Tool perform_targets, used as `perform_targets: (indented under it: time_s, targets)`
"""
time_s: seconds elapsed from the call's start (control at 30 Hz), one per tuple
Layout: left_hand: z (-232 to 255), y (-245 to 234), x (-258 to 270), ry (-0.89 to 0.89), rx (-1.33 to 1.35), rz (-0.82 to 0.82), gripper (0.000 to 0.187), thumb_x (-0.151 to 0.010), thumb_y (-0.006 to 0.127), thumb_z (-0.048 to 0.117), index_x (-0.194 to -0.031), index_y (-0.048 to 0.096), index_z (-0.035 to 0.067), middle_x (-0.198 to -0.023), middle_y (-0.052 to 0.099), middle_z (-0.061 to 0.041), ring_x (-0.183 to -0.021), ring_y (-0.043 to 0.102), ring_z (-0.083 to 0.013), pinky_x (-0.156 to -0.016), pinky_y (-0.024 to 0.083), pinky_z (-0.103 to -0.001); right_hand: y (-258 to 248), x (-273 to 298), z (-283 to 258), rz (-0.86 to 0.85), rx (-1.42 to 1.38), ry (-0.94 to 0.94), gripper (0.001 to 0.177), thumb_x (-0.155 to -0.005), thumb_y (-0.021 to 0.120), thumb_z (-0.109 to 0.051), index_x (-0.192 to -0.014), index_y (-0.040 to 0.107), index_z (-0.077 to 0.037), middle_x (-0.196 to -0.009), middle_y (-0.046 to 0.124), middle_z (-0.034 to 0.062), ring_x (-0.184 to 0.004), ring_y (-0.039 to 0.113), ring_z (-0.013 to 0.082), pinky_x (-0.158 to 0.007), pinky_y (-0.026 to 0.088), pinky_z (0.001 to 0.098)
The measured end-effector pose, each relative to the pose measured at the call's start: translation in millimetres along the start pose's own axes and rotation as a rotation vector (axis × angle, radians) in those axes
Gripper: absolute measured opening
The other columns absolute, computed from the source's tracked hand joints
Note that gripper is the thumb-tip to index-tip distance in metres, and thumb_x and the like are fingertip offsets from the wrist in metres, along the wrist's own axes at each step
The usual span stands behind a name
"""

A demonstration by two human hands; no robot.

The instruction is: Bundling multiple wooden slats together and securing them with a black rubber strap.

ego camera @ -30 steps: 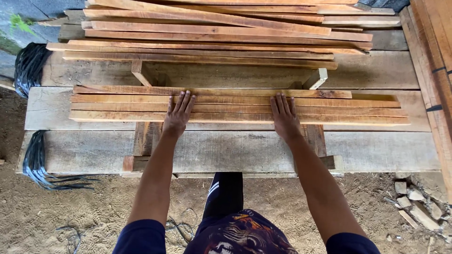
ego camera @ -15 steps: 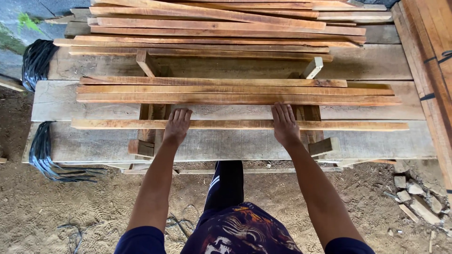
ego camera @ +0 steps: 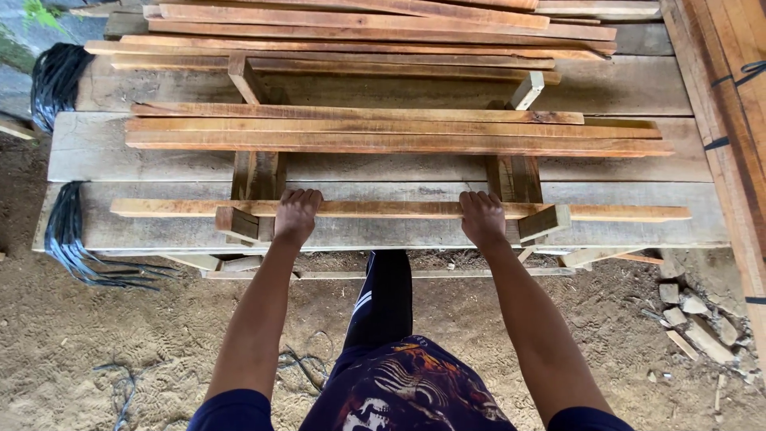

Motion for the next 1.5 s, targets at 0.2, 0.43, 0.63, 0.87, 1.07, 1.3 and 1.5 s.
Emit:
perform_targets:
  time_s: [0.2, 0.43, 0.63, 0.87, 1.07, 1.3, 1.5]
  targets:
    - [-6.7, 40.7, 12.7, -0.141, 0.097, -0.165, 0.032, -0.068, 0.072, 0.009, -0.095, 0.057, 0.019, -0.088, 0.064, 0.002, -0.087, 0.068, -0.0228, -0.086, 0.049, -0.041, -21.3, -5.7, -2.1, -0.058, -0.064, 0.059, 0.016, -0.076, 0.07, -0.024, -0.081, 0.055, -0.021, -0.068, 0.057, -0.0056, -0.068, 0.067, 0.0196, -0.068, 0.049, 0.0356]
    - [54.8, 15.4, -27.9, -0.159, 0.288, -0.464, 0.036, -0.072, 0.081, 0.024, -0.103, 0.064, 0.02, -0.098, 0.07, 0.001, -0.102, 0.07, -0.0238, -0.094, 0.051, -0.044, -54.6, -45.0, -51.7, -0.658, -0.437, 0.193, 0.044, -0.09, 0.072, -0.045, -0.12, 0.064, -0.013, -0.121, 0.072, 0.0143, -0.125, 0.066, 0.0323, -0.113, 0.043, 0.0459]
    - [135.9, 80.0, -62.4, -0.013, 0.28, -0.585, 0.037, -0.079, 0.071, 0.012, -0.116, 0.063, 0.011, -0.101, 0.072, -0.006, -0.096, 0.074, -0.0277, -0.084, 0.057, -0.042, -15.4, -86.1, -136.1, -0.628, -0.411, 0.026, 0.035, -0.084, 0.075, -0.037, -0.112, 0.071, -0.017, -0.101, 0.076, 0.005, -0.103, 0.074, 0.0286, -0.094, 0.056, 0.0437]
    - [55.0, 23.5, -32.8, -0.198, 0.301, -0.655, 0.048, -0.086, 0.076, 0.023, -0.132, 0.064, 0.026, -0.121, 0.072, -0.002, -0.112, 0.072, -0.031, -0.097, 0.057, -0.047, -33.5, -57.2, -51.2, -0.812, -0.456, 0.154, 0.034, -0.097, 0.059, -0.038, -0.124, 0.071, -0.023, -0.117, 0.076, 0.0077, -0.113, 0.072, 0.037, -0.098, 0.055, 0.0539]
    - [-51.0, 30.8, 31.2, -0.319, 0.136, -0.489, 0.048, -0.076, 0.086, 0.037, -0.12, 0.066, 0.032, -0.108, 0.072, 0.009, -0.107, 0.071, -0.0162, -0.098, 0.054, -0.036, -0.8, 1.4, 33.3, -0.84, -0.335, 0.28, 0.043, -0.087, 0.075, -0.04, -0.129, 0.07, -0.03, -0.12, 0.076, 0.0003, -0.117, 0.071, 0.0303, -0.099, 0.056, 0.05]
    - [-35.3, 4.8, 22.1, -0.315, 0.168, -0.436, 0.053, -0.07, 0.084, 0.055, -0.103, 0.062, 0.02, -0.101, 0.069, -0.001, -0.105, 0.068, -0.0224, -0.101, 0.047, -0.042, -67.2, -26.6, 18.3, -0.882, -0.467, 0.362, 0.06, -0.084, 0.071, -0.065, -0.126, 0.074, -0.023, -0.124, 0.077, 0.007, -0.121, 0.07, 0.0335, -0.105, 0.052, 0.05]
    - [-15.7, -60.8, -1.9, -0.338, 0.284, -0.602, 0.074, -0.08, 0.061, 0.08, -0.107, 0.065, 0.011, -0.11, 0.07, -0.01, -0.113, 0.066, -0.0274, -0.105, 0.046, -0.044, -93.5, -53.1, 10.2, -0.992, -0.424, 0.408, 0.07, -0.091, 0.049, -0.081, -0.125, 0.076, -0.026, -0.123, 0.078, 0.0079, -0.125, 0.067, 0.0337, -0.109, 0.048, 0.0493]
Point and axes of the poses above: each hand's wrist, its own x-axis away from the middle knuckle, its own y-axis out of the palm, z = x × y, the point moved 7 cm from there along -x, towards the middle knuckle
